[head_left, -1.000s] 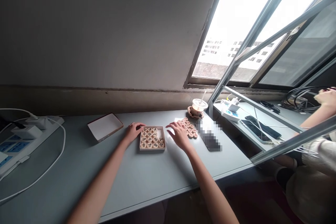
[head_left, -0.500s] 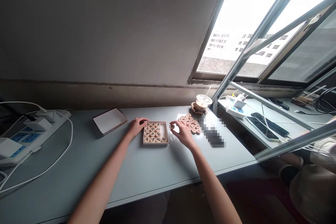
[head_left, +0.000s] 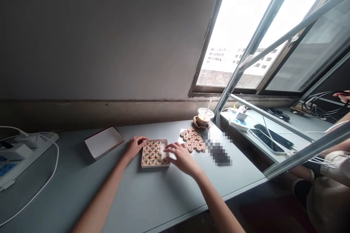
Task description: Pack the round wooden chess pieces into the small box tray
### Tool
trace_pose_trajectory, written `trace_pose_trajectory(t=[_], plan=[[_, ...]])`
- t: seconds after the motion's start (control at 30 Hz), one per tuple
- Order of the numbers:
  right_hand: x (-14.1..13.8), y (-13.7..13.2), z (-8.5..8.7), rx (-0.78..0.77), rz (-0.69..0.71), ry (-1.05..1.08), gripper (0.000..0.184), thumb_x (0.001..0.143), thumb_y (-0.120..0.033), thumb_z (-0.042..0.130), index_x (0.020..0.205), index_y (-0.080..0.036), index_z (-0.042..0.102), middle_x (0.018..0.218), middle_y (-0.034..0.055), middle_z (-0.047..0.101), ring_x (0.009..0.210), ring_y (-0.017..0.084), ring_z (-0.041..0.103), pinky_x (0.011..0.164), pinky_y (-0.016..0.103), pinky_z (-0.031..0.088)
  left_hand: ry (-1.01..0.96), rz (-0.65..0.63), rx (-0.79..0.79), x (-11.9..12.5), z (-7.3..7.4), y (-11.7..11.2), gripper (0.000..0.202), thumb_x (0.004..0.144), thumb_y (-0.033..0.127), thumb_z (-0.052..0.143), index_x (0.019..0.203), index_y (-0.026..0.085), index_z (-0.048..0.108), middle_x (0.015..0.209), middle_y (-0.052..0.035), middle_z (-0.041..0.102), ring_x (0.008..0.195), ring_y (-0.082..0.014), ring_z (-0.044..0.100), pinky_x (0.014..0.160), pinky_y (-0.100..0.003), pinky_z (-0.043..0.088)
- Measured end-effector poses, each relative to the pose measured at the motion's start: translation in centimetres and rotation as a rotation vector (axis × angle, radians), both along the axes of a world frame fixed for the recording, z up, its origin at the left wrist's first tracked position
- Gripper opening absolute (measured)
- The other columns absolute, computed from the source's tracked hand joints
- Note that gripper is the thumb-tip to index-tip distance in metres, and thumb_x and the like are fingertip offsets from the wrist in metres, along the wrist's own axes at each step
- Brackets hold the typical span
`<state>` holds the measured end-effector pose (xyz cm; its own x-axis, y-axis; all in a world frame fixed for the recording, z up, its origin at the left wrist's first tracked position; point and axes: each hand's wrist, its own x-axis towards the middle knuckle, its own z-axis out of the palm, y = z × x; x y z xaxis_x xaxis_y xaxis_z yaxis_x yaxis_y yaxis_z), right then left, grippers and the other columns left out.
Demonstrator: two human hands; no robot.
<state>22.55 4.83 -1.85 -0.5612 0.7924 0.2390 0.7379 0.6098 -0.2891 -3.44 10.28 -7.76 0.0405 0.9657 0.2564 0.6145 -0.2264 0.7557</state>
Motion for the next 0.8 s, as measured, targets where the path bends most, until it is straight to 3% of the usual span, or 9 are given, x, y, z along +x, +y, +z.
trace_pose_trajectory(t=[0.17,0.3,0.4,0.47,0.57,0.7,0.8], plan=[[-1.7,-0.6,0.2,-0.062,0.008,-0.091,0.012,0.087,-0.030,0.060,0.084,-0.023,0.070,0.089,0.0028,0.069,0.088,0.020,0.057,0.080,0.034,0.033,-0.015,-0.013,0.019,-0.3,-0.6,0.3,0.033,0.081,0.043,0.048,0.091,0.023,0.071,0.098,-0.0064,0.070,0.100,-0.0256,0.059,0.091,-0.040,0.046],[-1.1,-0.5,-0.3,-0.151,-0.007,0.077,0.009,0.081,-0.031,0.069,0.083,-0.023,0.065,0.084,-0.0019,0.070,0.083,0.017,0.058,0.078,0.031,0.032,0.000,-0.021,0.016,-0.4,-0.9,0.6,0.034,0.080,0.045,0.048,0.093,0.024,0.071,0.098,-0.0066,0.070,0.100,-0.0264,0.058,0.090,-0.040,0.046],[-0.1,0.1,-0.4,-0.169,-0.076,0.216,0.011,0.082,-0.031,0.066,0.090,-0.024,0.062,0.088,-0.0043,0.070,0.081,0.014,0.059,0.078,0.029,0.032,0.002,-0.020,0.016,-0.3,-0.7,0.6,0.034,0.080,0.045,0.047,0.091,0.024,0.072,0.098,-0.0067,0.071,0.100,-0.0268,0.058,0.091,-0.041,0.046],[0.9,0.9,-0.6,-0.148,-0.158,0.228,0.010,0.086,-0.031,0.062,0.092,-0.024,0.061,0.088,-0.0042,0.070,0.081,0.014,0.059,0.078,0.029,0.032,0.003,-0.019,0.013,-0.2,-0.6,0.5,0.035,0.080,0.045,0.047,0.091,0.024,0.072,0.098,-0.0068,0.071,0.101,-0.0269,0.058,0.091,-0.041,0.046],[2.9,1.9,-1.0,-0.074,-0.234,0.082,0.008,0.088,-0.027,0.056,0.085,-0.023,0.062,0.085,-0.0016,0.068,0.084,0.017,0.057,0.078,0.031,0.033,0.005,-0.017,0.011,-0.2,-0.4,0.4,0.035,0.080,0.046,0.047,0.091,0.023,0.072,0.098,-0.0072,0.071,0.101,-0.0269,0.058,0.091,-0.041,0.046],[5.3,2.6,-2.1,0.132,-0.382,-0.078,0.008,0.085,-0.021,0.057,0.088,-0.023,0.063,0.102,0.0061,0.064,0.101,0.024,0.053,0.081,0.035,0.035,0.008,-0.025,0.016,-0.3,-0.5,0.5,0.035,0.080,0.046,0.048,0.091,0.023,0.072,0.098,-0.0073,0.071,0.100,-0.0266,0.058,0.091,-0.041,0.046],[6.2,2.7,-2.7,0.117,-0.416,-0.026,0.009,0.084,-0.021,0.057,0.090,-0.022,0.063,0.101,0.0061,0.063,0.095,0.023,0.055,0.080,0.034,0.038,0.010,-0.032,0.009,-0.2,-0.4,0.5,0.035,0.080,0.045,0.047,0.091,0.023,0.072,0.098,-0.0075,0.070,0.100,-0.0265,0.057,0.092,-0.041,0.046]])
